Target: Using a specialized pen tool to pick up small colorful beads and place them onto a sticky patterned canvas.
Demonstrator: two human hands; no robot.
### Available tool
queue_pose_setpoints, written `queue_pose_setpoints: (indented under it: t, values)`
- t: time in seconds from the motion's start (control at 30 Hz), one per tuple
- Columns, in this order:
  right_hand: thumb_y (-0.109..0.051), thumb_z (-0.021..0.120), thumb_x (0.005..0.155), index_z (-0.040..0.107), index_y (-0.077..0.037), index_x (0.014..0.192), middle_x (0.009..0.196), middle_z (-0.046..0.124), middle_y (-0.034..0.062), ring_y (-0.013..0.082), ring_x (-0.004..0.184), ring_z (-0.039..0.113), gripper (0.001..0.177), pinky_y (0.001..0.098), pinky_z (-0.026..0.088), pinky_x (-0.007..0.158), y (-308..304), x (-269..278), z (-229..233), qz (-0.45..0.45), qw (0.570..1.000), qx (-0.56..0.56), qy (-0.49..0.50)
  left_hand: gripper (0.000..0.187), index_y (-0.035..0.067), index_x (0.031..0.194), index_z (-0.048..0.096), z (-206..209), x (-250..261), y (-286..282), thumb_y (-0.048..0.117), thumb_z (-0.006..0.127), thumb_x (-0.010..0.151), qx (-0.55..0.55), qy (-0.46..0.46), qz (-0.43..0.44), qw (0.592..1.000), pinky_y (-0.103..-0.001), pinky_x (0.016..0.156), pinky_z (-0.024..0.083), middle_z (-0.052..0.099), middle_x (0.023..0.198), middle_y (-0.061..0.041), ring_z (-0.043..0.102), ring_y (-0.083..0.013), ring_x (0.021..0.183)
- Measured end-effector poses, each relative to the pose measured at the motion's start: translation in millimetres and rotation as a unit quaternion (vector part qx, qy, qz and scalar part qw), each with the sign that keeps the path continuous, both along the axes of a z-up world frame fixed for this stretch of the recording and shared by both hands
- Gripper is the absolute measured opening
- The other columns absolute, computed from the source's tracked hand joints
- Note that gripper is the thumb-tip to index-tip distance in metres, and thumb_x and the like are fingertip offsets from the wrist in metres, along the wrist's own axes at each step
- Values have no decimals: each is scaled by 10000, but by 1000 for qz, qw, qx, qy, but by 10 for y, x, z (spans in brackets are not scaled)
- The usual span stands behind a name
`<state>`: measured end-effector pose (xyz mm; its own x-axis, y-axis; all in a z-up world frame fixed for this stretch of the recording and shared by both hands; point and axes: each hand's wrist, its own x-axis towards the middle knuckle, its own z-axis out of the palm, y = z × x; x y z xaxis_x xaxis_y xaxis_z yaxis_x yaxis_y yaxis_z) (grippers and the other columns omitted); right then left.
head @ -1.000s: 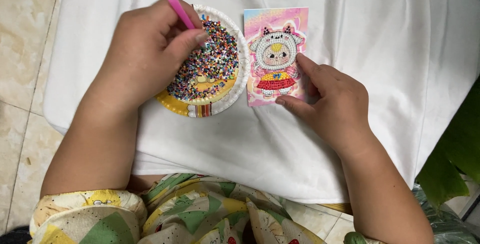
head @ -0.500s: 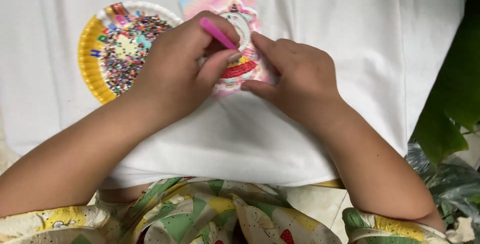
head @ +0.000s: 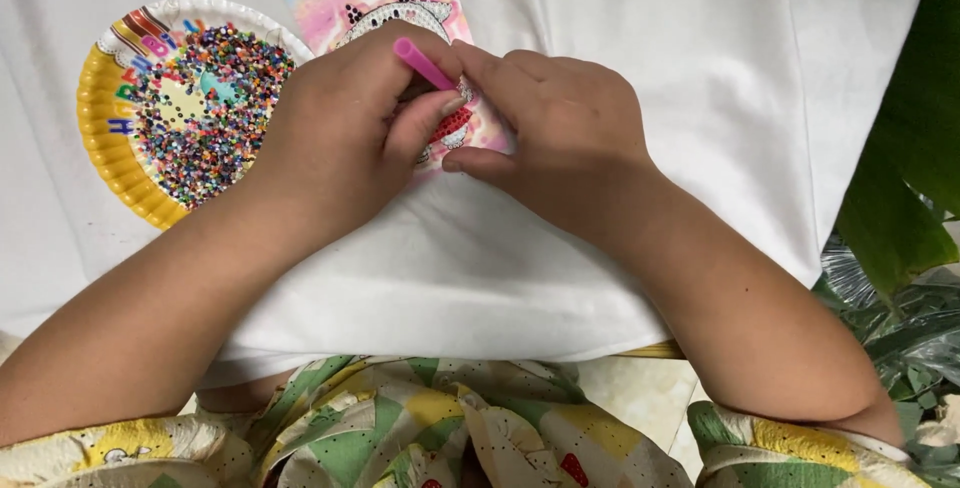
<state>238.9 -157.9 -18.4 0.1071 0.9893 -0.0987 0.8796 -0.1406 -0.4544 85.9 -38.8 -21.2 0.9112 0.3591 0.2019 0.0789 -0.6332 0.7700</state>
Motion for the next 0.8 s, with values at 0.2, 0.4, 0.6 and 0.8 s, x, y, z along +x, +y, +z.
queue_pose_setpoints:
  t: [0.2,0.4,0.6,0.8]
  values:
    - [-471,783,753,479,-269,1339,805,584,-34,202,715,561,690,370,401,534,-12,10,-9,0,1000,-5,-6,134,45,1042,544,-40,2,-2,14,573,915,17,-3,3,1000,-374,709,428,602,958,-106,575,-292,844]
    - [-417,816,751,458,-311,1360,779,573,-46,181,697,545,715,340,405,561,-15,0,35,2,1000,6,-6,126,48,1044,547,-4,16,1,26,561,920,12,4,-4,1000,-377,723,432,618,982,-107,589,-298,868]
    - [-499,811,740,509,-160,1325,857,604,-34,199,783,582,741,357,411,559,-64,40,-166,16,999,26,-45,172,-32,1101,548,366,-238,123,-47,704,1031,-107,-46,163,980,-275,808,511,635,1014,-125,614,-185,892]
    - [-456,830,714,546,-136,1317,890,647,-21,195,799,605,740,325,441,625,-49,-21,-73,2,999,32,-36,136,-16,1167,519,430,-786,424,-97,581,1078,-201,-29,246,948,-252,868,575,591,970,-120,648,-162,898]
